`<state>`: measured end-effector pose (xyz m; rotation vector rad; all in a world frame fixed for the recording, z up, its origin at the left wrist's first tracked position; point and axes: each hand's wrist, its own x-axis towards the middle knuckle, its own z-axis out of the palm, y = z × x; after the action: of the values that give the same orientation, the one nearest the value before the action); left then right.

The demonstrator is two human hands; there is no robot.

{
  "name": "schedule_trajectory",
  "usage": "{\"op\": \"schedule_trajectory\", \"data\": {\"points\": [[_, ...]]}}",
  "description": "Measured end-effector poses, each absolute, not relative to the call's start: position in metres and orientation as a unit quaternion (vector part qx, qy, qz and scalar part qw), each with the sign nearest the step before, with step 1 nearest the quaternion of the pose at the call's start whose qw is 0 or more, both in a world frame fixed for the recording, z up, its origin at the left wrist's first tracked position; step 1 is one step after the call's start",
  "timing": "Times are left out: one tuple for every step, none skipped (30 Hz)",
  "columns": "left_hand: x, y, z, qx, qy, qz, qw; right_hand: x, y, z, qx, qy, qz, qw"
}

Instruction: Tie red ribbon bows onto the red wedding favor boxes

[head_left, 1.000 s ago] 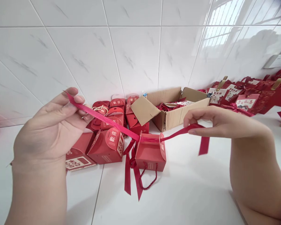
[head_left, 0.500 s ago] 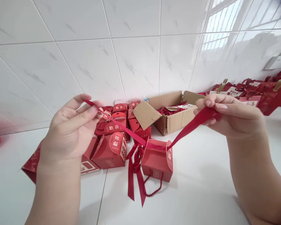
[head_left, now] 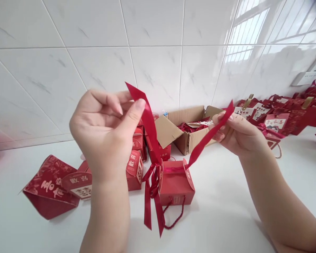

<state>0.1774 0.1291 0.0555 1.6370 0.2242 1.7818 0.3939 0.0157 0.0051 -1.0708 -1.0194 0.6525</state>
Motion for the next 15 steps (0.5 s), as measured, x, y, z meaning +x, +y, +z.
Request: {"op": "schedule_trajectory", "data": {"points": [[0.179,0.132,0.054,0.617,0.085,0.709,0.330,0.392,0.017,0.007,-0.479,-0.455,0.266,0.702],[0.180,0.134,0.053,0.604,0.091,0.728,0.311,0.389,0.019,0.010,-0.482,-0.455,0.235,0.711],[0.180,0.135,0.051,0.594,0.103,0.741,0.296,0.387,0.020,0.013,-0.485,-0.456,0.204,0.718],[0.181,0.136,0.050,0.589,0.116,0.747,0.286,0.384,0.021,0.016,-0.487,-0.458,0.178,0.722],[0.181,0.138,0.048,0.589,0.126,0.744,0.290,0.381,0.022,0.020,-0.488,-0.462,0.163,0.723],[0.180,0.139,0.047,0.591,0.129,0.733,0.312,0.378,0.024,0.023,-0.489,-0.468,0.158,0.719],[0.179,0.140,0.045,0.594,0.123,0.715,0.349,0.376,0.025,0.027,-0.490,-0.475,0.159,0.713],[0.179,0.142,0.044,0.596,0.112,0.692,0.392,0.373,0.026,0.030,-0.492,-0.483,0.164,0.706],[0.178,0.143,0.043,0.598,0.098,0.669,0.431,0.370,0.027,0.033,-0.493,-0.492,0.170,0.697],[0.178,0.145,0.043,0.598,0.089,0.656,0.451,0.366,0.028,0.036,-0.494,-0.500,0.177,0.689],[0.178,0.146,0.043,0.598,0.088,0.658,0.448,0.363,0.029,0.038,-0.494,-0.506,0.182,0.683],[0.179,0.147,0.044,0.599,0.096,0.674,0.423,0.360,0.031,0.039,-0.491,-0.511,0.183,0.682],[0.180,0.148,0.045,0.598,0.107,0.695,0.384,0.356,0.033,0.040,-0.482,-0.514,0.182,0.686],[0.181,0.148,0.046,0.595,0.118,0.718,0.342,0.353,0.034,0.040,-0.469,-0.514,0.177,0.696],[0.182,0.149,0.047,0.592,0.127,0.735,0.305,0.349,0.036,0.039,-0.453,-0.513,0.167,0.710]]}}
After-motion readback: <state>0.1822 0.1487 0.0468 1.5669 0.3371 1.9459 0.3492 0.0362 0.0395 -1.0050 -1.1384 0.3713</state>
